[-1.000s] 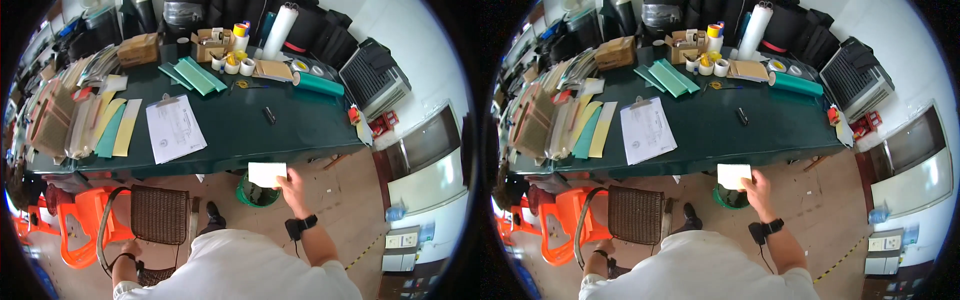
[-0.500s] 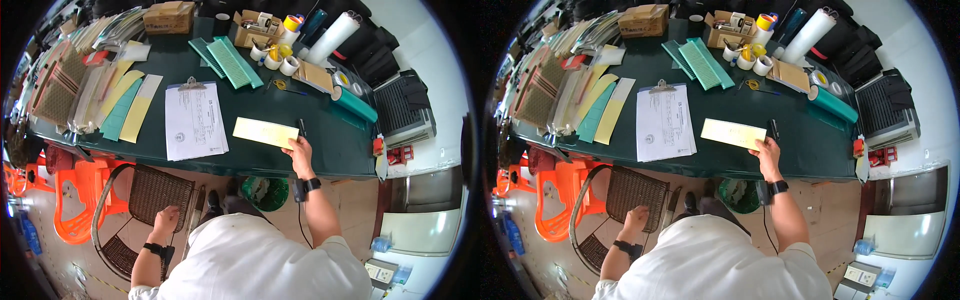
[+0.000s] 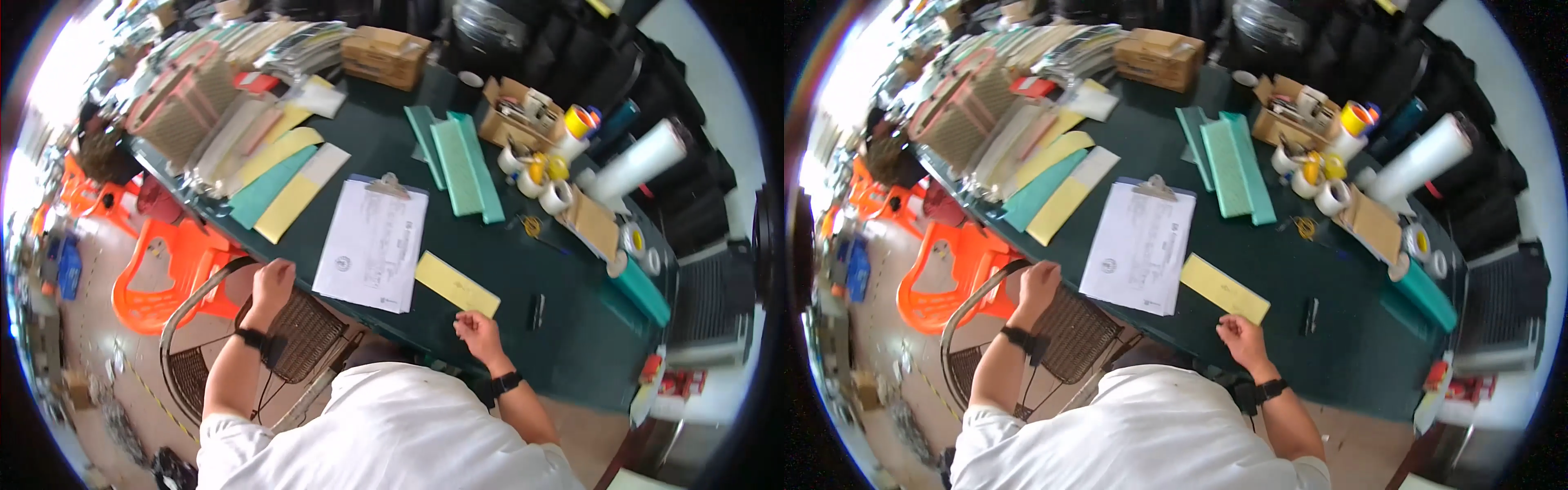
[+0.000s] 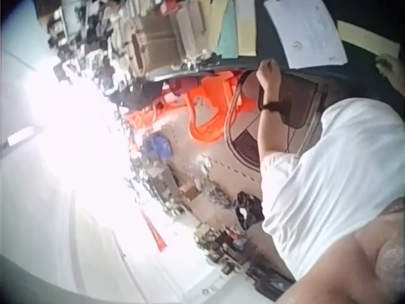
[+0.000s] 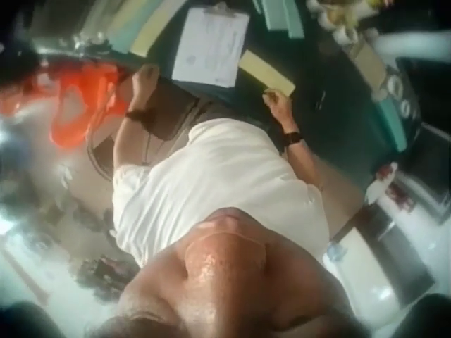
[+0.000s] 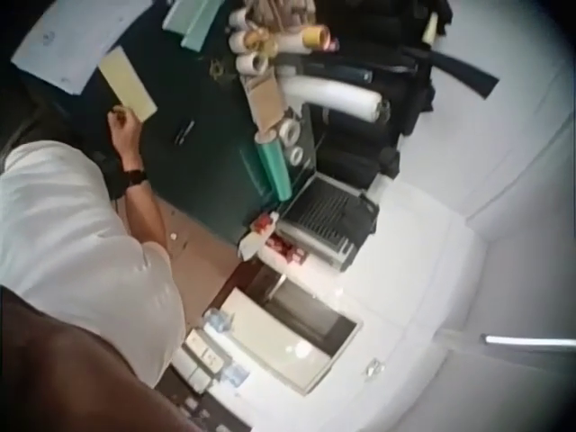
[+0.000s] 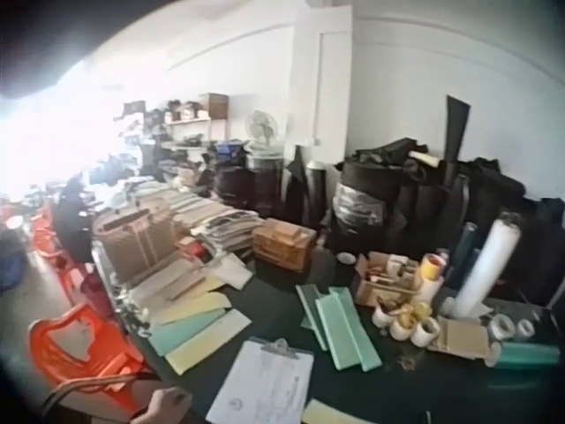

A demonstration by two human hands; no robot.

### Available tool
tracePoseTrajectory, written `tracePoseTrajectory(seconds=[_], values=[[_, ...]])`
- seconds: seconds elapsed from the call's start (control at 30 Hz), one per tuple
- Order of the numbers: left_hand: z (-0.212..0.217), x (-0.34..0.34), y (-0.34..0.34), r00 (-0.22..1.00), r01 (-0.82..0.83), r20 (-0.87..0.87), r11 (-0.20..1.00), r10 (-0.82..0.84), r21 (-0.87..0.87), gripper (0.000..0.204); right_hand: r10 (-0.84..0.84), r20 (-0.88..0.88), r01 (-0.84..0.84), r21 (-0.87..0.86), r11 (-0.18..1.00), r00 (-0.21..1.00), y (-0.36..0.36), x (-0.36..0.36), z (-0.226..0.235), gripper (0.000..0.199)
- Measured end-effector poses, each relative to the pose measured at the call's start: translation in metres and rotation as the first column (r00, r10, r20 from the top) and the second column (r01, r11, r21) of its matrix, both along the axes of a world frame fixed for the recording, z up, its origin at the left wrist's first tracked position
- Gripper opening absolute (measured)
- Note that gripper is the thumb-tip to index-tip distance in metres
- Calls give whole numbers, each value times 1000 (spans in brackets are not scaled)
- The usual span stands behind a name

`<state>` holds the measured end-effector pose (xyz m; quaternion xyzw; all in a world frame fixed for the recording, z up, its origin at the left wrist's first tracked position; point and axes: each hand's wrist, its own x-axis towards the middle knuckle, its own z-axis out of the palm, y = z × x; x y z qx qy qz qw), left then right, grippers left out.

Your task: The person writes on yellow paper strips, picks up a stack of them, and walks to a shelf to place them in a blue bin. They then walk to another table and place a yellow paper strip into a plastic bag.

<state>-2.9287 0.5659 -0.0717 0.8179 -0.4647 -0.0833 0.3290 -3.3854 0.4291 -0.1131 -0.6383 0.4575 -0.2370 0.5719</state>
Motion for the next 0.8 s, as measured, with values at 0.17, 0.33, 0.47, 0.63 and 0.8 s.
tracePoseTrajectory(seconds=[0.17,0.33,0.47,0.63,0.8], values=[[2,21,-46,969,-149,-191,988,156,47,23,237,28,-238,59,969,971,-21,25,-4,18],[-7,63,-85,929,-222,-283,970,240,95,25,340,36,-342,41,939,940,-51,64,11,20],[6,98,-148,905,-269,-331,962,266,37,26,433,1,-432,70,899,902,-73,87,5,18],[4,160,-237,965,-222,-158,974,211,-54,26,465,54,-463,250,851,884,-82,118,-6,28],[-26,266,-335,972,-190,128,980,195,-50,26,536,3,-505,341,793,844,-104,140,16,34]])
